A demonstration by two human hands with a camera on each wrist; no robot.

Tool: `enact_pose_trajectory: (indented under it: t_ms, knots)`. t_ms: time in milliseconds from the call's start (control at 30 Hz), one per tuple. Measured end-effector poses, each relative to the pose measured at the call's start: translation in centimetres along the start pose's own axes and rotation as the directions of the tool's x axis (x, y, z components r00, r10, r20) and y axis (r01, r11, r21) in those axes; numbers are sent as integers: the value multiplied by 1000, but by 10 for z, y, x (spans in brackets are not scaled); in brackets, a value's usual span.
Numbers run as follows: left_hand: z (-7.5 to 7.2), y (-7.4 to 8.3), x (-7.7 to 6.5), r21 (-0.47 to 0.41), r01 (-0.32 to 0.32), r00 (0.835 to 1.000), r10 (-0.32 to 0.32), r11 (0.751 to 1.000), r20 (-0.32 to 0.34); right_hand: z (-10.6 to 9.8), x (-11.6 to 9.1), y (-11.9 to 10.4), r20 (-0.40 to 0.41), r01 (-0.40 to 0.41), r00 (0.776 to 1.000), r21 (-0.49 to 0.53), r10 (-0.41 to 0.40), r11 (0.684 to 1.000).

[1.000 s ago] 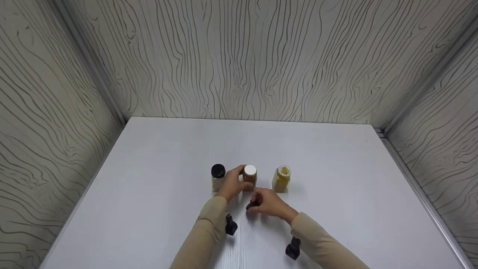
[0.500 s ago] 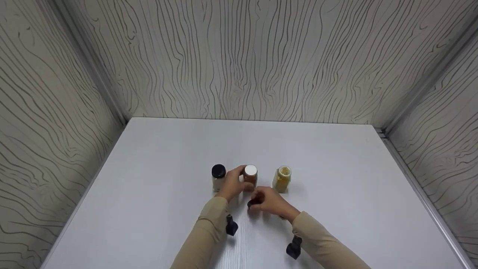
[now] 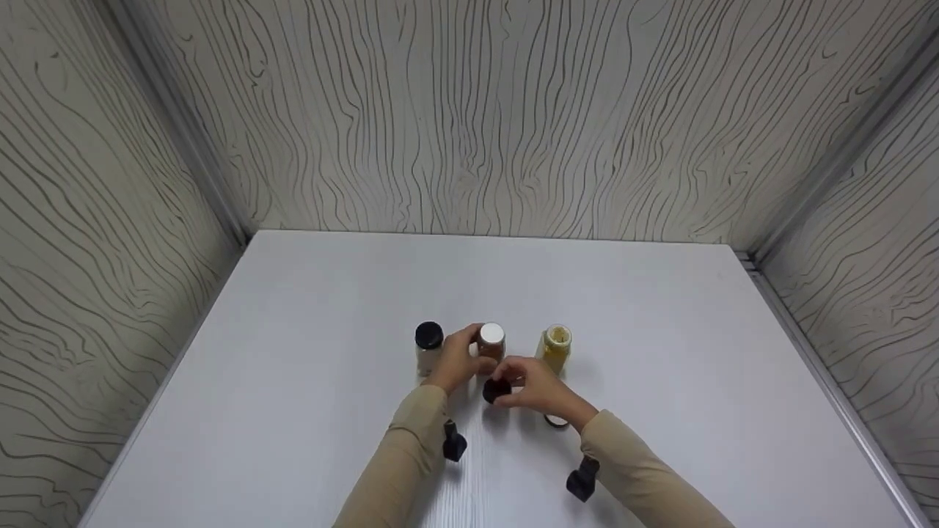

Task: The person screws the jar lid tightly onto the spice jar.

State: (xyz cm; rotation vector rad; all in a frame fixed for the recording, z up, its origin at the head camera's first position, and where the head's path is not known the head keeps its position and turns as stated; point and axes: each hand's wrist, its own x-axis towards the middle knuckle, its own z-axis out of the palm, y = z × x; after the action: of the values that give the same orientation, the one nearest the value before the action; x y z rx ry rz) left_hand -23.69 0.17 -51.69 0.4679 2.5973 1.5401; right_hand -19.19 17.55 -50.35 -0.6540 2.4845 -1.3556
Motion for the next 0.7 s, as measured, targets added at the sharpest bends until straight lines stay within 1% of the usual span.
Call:
enact_pose_trajectory:
  t_ms: [100, 267, 400, 567, 700]
  knots:
    - [0, 0, 0, 3, -2, 1000, 2, 1000, 0, -4, 0, 1, -21, 46, 999, 7, -46, 999]
    - [0, -1, -1, 16, -29, 1000, 29, 999, -9, -11, 2, 2, -29, 62, 998, 31, -61, 998]
    - [0, -1, -1, 7, -47, 999, 47, 999, -15, -14, 2, 0, -35, 74, 997, 14, -73, 997]
    - [0, -1, -1, 27, -74, 997, 74, 997, -20, -18, 1, -4, -64, 139, 988, -24, -140, 990]
    - [-1, -1, -2, 16, -76, 997, 76, 997, -14, -19, 2, -7, -102, 183, 977, -44, -187, 982]
